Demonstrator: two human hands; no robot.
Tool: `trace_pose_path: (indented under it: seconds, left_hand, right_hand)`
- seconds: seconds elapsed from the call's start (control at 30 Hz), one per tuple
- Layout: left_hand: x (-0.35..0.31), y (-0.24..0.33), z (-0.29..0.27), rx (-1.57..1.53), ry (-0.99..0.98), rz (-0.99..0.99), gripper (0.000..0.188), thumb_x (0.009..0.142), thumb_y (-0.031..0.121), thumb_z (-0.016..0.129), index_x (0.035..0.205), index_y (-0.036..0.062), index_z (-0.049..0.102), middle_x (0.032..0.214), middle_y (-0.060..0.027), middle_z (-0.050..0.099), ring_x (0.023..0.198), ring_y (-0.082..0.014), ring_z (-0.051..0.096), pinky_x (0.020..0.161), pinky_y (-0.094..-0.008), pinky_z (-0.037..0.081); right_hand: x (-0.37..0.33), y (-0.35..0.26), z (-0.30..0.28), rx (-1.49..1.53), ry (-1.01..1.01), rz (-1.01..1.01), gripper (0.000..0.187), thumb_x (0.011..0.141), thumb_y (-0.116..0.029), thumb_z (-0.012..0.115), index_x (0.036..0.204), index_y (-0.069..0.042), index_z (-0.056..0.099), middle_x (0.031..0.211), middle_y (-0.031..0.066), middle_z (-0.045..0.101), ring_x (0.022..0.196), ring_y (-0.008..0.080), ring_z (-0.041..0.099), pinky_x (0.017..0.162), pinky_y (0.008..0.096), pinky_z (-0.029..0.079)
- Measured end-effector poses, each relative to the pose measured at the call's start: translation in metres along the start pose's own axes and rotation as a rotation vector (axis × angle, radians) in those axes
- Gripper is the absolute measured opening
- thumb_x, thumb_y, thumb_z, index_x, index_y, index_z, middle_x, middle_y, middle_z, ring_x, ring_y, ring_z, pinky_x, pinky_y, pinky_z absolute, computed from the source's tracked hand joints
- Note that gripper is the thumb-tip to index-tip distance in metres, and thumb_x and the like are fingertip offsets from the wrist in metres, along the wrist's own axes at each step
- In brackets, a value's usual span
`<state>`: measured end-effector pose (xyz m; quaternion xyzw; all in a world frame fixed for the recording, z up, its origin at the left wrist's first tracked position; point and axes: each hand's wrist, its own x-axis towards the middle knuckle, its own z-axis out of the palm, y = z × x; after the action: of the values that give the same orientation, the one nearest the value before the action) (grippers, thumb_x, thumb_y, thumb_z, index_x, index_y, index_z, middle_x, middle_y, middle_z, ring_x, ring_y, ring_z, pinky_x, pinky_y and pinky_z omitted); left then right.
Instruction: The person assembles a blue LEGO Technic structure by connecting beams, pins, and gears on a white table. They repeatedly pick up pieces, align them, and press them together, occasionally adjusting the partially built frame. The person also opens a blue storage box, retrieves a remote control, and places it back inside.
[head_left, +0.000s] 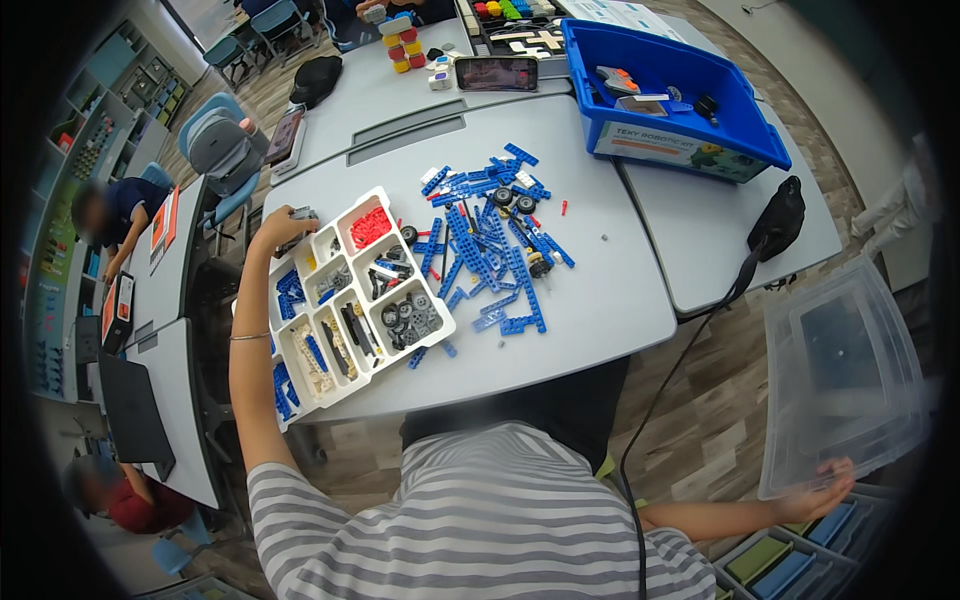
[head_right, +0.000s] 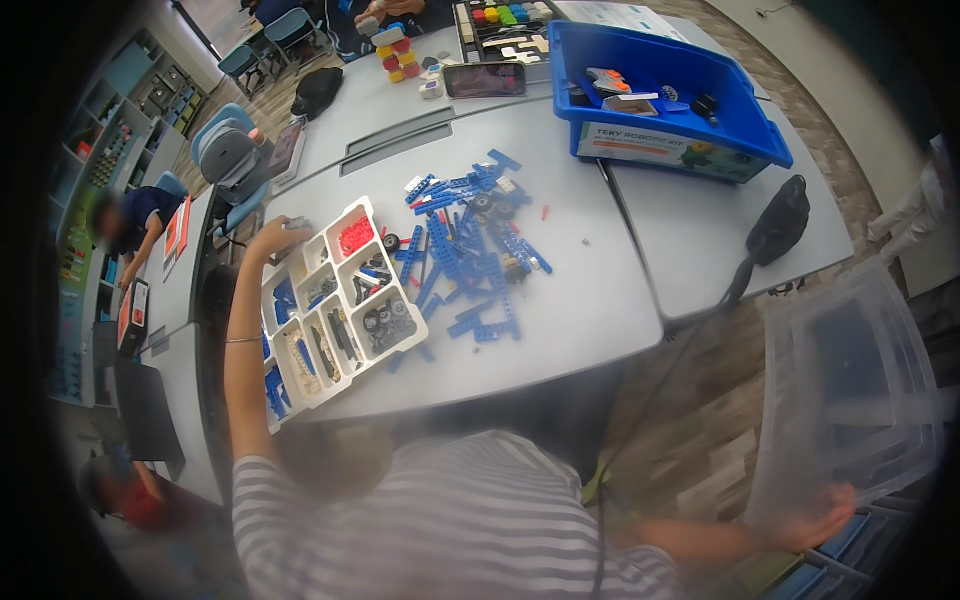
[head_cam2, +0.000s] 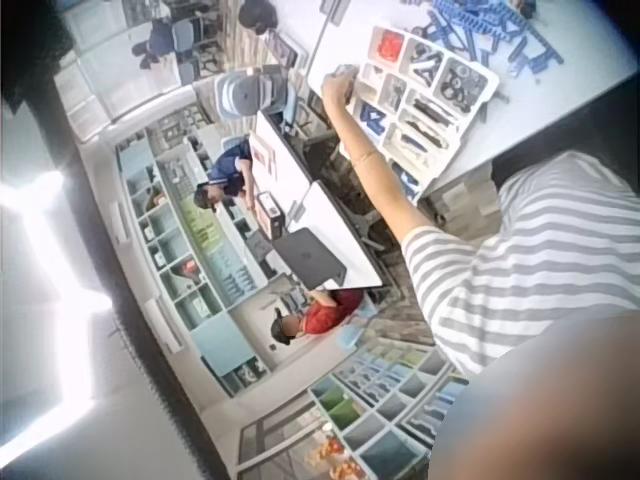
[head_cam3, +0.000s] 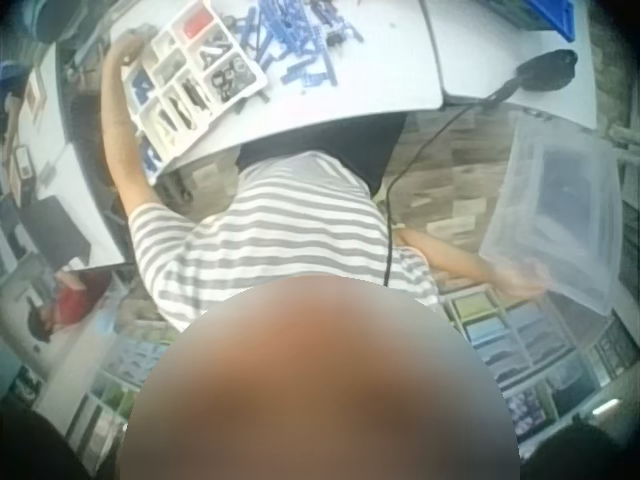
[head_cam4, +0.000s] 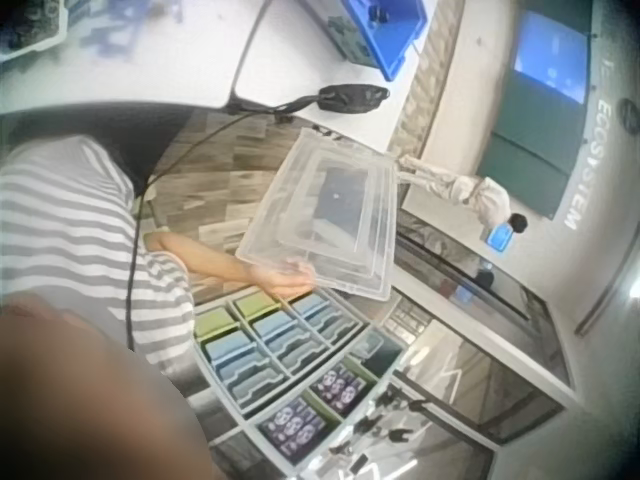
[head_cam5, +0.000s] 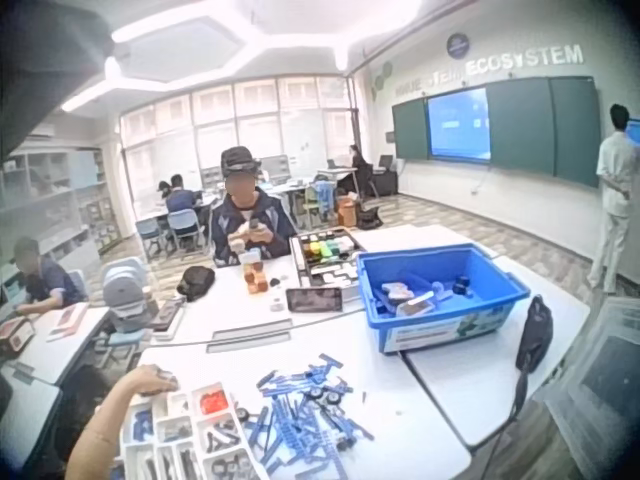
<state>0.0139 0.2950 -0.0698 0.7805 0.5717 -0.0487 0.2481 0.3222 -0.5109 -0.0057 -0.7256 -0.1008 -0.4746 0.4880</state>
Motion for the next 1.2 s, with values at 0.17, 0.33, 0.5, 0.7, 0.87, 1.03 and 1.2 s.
trace_pose_path:
  seconds: [0.17, 0.33, 0.5, 0.7, 0.87, 1.03, 1.2]
  left_hand:
    - [-0.002, 0.01, -0.001, -0.06, 0.132, 0.038, 0.09, 0.059, 0.046, 0.084, 0.125, -0.0098, 0.059, 0.111, -0.0263, 0.067, 0.096, -0.0335, 0.069, 0.071, -0.0462, 0.058]
    - [0.005, 0.041, 0.005, -0.02, 0.26, 0.233, 0.084, 0.056, 0.05, 0.085, 0.112, -0.0108, 0.067, 0.1, -0.0242, 0.071, 0.086, -0.0289, 0.072, 0.077, -0.0352, 0.055]
    - [0.037, 0.106, 0.022, 0.112, 0.279, 0.407, 0.083, 0.059, 0.048, 0.084, 0.118, -0.0076, 0.066, 0.098, -0.0246, 0.071, 0.086, -0.0295, 0.072, 0.074, -0.0357, 0.056]
    - [0.063, 0.235, 0.052, 0.257, 0.085, 0.518, 0.076, 0.059, 0.048, 0.082, 0.115, -0.0013, 0.069, 0.106, -0.0216, 0.07, 0.091, -0.0327, 0.069, 0.08, -0.0384, 0.055]
    - [0.062, 0.329, 0.093, 0.328, 0.243, 0.73, 0.07, 0.058, 0.043, 0.079, 0.116, 0.0039, 0.07, 0.115, -0.0198, 0.062, 0.107, -0.0328, 0.063, 0.088, -0.0402, 0.053]
    - [0.059, 0.4, 0.132, 0.303, 0.181, 0.922, 0.078, 0.058, 0.05, 0.079, 0.122, 0.0072, 0.067, 0.126, -0.0176, 0.058, 0.114, -0.0349, 0.06, 0.094, -0.0419, 0.052]
    - [0.055, 0.427, 0.157, 0.239, 0.089, 0.898, 0.077, 0.062, 0.047, 0.078, 0.126, 0.0062, 0.065, 0.13, -0.0173, 0.059, 0.116, -0.0316, 0.06, 0.098, -0.0379, 0.049]
  right_hand:
    - [-0.014, 0.023, -0.004, -0.111, 0.032, 0.017, 0.036, 0.109, -0.024, 0.034, 0.089, -0.004, 0.056, 0.08, 0.006, 0.051, 0.076, 0.0192, 0.05, 0.073, 0.0321, 0.042]
    - [-0.023, 0.032, -0.006, -0.104, 0.109, 0.075, 0.029, 0.108, -0.018, 0.04, 0.096, 0.003, 0.057, 0.085, 0.0067, 0.052, 0.074, 0.0171, 0.046, 0.07, 0.032, 0.042]
    - [-0.024, 0.027, -0.021, -0.338, 0.201, 0.075, 0.032, 0.108, -0.022, 0.04, 0.096, 0.001, 0.059, 0.084, 0.0056, 0.053, 0.074, 0.0158, 0.047, 0.067, 0.0297, 0.041]
    - [-0.022, 0.021, -0.065, -0.35, 0.295, 0.06, 0.035, 0.108, -0.027, 0.041, 0.095, -0.001, 0.06, 0.082, 0.0037, 0.053, 0.074, 0.015, 0.048, 0.065, 0.0285, 0.039]
    - [-0.019, 0.008, -0.087, -0.365, 0.279, 0.07, 0.035, 0.108, -0.029, 0.041, 0.095, -0.002, 0.059, 0.081, 0.0025, 0.051, 0.072, 0.0144, 0.045, 0.065, 0.029, 0.038]
    - [-0.016, -0.002, -0.085, -0.428, 0.281, 0.072, 0.035, 0.108, -0.03, 0.041, 0.091, -0.003, 0.055, 0.079, 0.0018, 0.046, 0.071, 0.0142, 0.043, 0.067, 0.0294, 0.038]
    - [-0.013, 0.004, -0.087, -0.423, 0.254, 0.083, 0.036, 0.108, -0.03, 0.041, 0.095, -0.002, 0.058, 0.081, 0.0031, 0.05, 0.072, 0.0147, 0.045, 0.066, 0.0302, 0.04]
